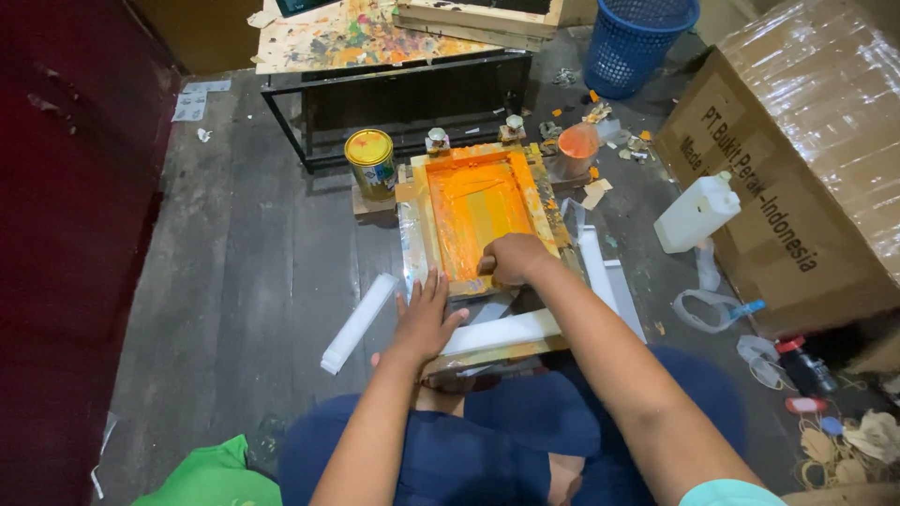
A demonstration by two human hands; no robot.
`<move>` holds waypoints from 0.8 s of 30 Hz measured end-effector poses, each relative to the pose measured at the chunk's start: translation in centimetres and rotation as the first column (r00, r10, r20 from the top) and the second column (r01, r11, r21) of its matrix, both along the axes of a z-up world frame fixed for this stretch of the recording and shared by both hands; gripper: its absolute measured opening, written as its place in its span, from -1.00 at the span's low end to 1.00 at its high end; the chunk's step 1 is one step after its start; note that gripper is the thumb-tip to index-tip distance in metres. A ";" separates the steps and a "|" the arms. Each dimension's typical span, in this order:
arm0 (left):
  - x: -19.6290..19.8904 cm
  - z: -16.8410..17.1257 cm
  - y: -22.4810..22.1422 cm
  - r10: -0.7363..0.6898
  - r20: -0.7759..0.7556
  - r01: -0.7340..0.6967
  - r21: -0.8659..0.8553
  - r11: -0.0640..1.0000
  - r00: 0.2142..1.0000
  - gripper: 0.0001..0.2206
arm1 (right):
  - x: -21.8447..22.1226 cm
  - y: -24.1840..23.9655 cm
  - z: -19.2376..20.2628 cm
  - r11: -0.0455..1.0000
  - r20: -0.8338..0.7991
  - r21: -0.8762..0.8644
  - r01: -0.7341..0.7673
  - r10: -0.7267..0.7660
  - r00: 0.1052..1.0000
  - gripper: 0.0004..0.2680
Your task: Applying masking tape to the edges of a screen printing frame and spreading orange ink over the mesh using a spatula.
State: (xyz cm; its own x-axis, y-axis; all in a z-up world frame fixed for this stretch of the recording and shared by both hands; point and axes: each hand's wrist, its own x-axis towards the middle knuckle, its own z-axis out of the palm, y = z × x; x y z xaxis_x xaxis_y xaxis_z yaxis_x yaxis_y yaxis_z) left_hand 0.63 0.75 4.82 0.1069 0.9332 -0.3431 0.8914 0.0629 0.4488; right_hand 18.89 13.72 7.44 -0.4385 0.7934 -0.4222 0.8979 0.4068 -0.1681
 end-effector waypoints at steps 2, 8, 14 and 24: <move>0.0 0.0 0.5 0.005 0.004 -0.005 -0.010 1.000 1.000 -0.27 | -0.4 0.9 1.6 1.000 -0.015 0.006 0.013 -0.013 1.000 -0.71; -0.1 -0.6 2.8 0.035 0.001 -0.035 -0.009 0.999 0.999 -0.28 | -1.4 7.9 -1.6 0.991 -0.028 0.132 0.003 0.001 1.000 -0.70; -0.4 0.4 4.2 0.070 0.026 -0.070 -0.023 0.997 0.997 -0.31 | -3.1 10.5 -2.5 0.980 -0.080 0.195 0.044 -0.029 0.996 -0.71; -0.6 -1.6 4.4 0.065 0.007 -0.065 0.016 0.998 0.998 -0.31 | -2.4 7.3 -5.4 0.977 -0.125 0.206 0.060 -0.035 0.992 -0.49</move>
